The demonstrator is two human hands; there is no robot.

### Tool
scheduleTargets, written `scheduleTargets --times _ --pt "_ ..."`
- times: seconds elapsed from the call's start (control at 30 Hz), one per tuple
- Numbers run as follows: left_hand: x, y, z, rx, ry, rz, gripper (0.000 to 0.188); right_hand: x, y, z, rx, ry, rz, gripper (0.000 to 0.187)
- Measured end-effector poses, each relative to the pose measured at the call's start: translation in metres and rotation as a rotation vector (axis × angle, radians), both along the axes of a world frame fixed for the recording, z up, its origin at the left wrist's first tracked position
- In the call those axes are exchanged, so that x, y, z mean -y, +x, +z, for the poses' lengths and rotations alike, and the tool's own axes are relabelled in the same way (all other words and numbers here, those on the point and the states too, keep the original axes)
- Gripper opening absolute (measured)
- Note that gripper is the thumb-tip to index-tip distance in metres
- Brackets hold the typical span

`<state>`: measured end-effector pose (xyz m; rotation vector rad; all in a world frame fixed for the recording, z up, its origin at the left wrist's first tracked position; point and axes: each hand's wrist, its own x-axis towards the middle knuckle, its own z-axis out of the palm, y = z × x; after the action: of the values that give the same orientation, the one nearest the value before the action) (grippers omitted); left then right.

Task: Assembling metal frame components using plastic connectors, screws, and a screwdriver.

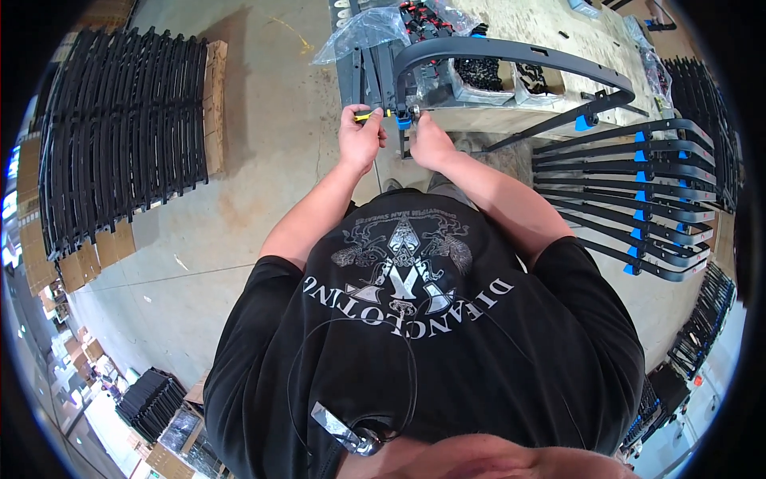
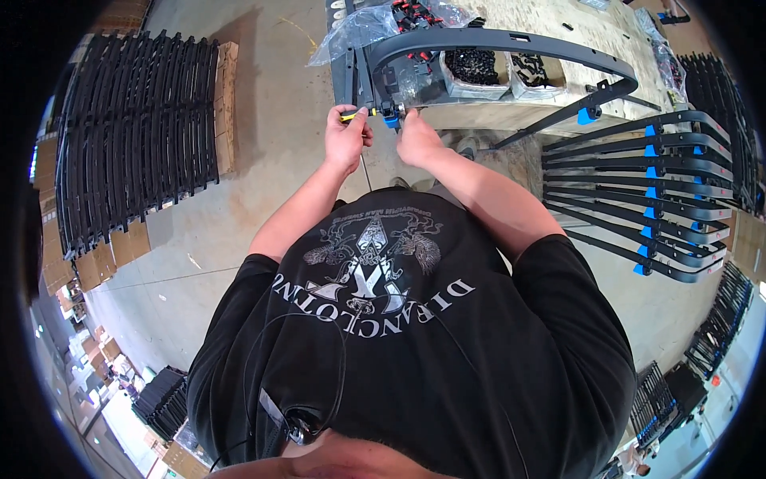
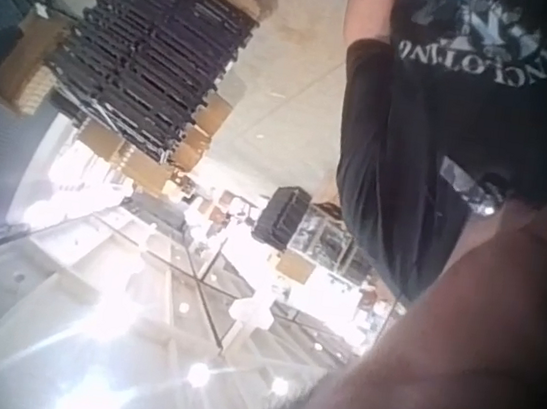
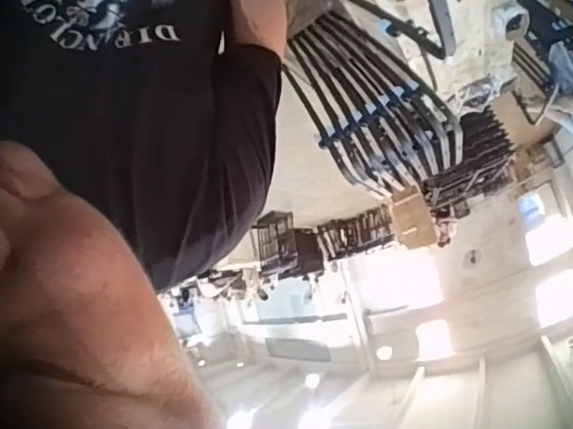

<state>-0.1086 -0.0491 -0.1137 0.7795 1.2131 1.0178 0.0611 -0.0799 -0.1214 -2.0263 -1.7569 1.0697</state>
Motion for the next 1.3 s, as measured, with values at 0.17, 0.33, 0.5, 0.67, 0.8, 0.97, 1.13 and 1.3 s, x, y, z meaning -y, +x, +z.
scheduleTargets --times 0.17,0.33,0.5,0.67,0.8,0.97,1.13,1.3 --pt "-0.002 0.009 -0.027 -0.134 0.115 0.094 0.031 -0.004 -0.001 0.015 0.067 -0.034 0.073 0.037" --pt "-0.003 0.002 -0.051 -0.209 0.184 0.114 0.029 -0.034 0.019 0.055 -1.120 -0.804 -0.406 0.027" --pt "-0.005 0.014 -0.043 -0.274 0.222 0.079 0.028 -0.019 0.010 -0.011 0.161 -0.049 0.064 0.030" --pt "-0.003 0.004 -0.041 -0.345 0.138 0.088 0.031 -0.046 0.037 0.055 -1.552 -1.141 -0.471 0.020" --pt "-0.006 0.010 -0.039 -0.363 0.216 0.059 0.028 -0.035 0.014 0.012 -0.216 -0.437 0.049 0.022" --pt "-0.008 0.001 -0.047 -0.285 0.168 0.083 0.028 -0.042 0.018 0.061 -1.148 -0.872 -0.427 0.020" --pt "-0.006 0.011 -0.037 -0.301 0.160 0.051 0.028 -0.029 0.013 0.020 -0.119 -0.325 0.063 0.018" --pt "-0.010 0.001 -0.051 -0.301 0.173 0.074 0.028 -0.042 0.016 0.066 -0.948 -0.875 -0.423 0.021"
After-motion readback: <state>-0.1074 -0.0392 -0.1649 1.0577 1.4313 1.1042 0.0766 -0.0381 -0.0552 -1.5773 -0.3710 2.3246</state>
